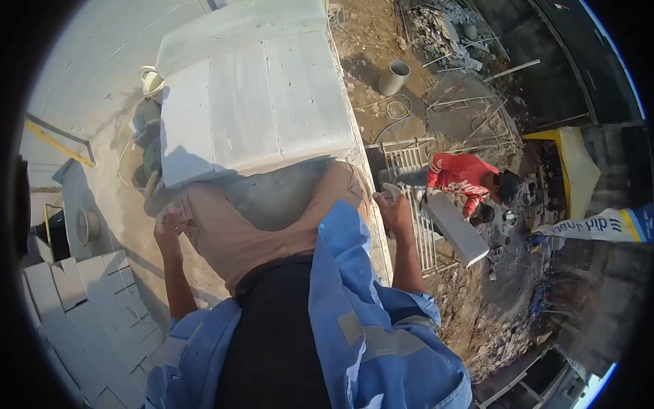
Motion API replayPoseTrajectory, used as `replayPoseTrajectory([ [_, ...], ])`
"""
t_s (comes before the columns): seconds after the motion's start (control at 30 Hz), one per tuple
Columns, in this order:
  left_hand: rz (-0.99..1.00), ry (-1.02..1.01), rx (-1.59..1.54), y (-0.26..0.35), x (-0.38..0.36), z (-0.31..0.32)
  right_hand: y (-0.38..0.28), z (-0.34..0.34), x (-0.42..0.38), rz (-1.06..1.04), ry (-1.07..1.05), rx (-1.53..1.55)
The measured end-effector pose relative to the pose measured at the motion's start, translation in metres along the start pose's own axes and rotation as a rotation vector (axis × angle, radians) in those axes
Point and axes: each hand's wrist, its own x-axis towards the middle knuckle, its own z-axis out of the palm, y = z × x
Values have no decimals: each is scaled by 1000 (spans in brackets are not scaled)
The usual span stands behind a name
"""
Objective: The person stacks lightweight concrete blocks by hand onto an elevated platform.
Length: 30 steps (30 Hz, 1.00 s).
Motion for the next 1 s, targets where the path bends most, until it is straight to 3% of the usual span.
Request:
replayPoseTrajectory([
  [0.07,50,-170,33,8,23,35,50,3,-25,266,78,115],
  [0.13,98,-290,49,22,32,80,98,9,-47,313,196,119],
  [0.23,162,-556,352,46,6,159,150,24,-77,531,444,593],
  [0.3,161,-744,381,36,-9,202,209,34,-104,593,572,658],
  [0.33,258,-847,420,31,-20,223,242,43,-113,618,674,721],
  [0.37,356,-943,457,30,-35,244,233,31,-117,756,782,848],
  [0.47,404,-1215,549,24,-90,308,243,4,-119,959,859,1134],
  [0.5,440,-1324,538,23,-108,334,246,2,-109,957,846,1134],
  [0.57,977,-1266,616,7,-134,393,251,-2,-97,958,689,1140],
  [0.63,1202,-1172,723,14,-145,463,244,9,-76,941,670,1135],
  [0.73,1305,-1095,844,0,-138,551,223,35,-48,1005,577,1254],
  [0.8,1274,-1143,893,-8,-134,580,216,56,-42,967,477,1428],
  [0.87,1049,-1498,1164,-13,-139,587,205,74,-32,1050,451,1515],
  [0.9,1282,-1434,1064,-26,-146,580,201,82,-26,1091,431,1545],
  [1.0,1161,-1427,989,-42,-171,566,210,106,1,1135,405,1664],
])
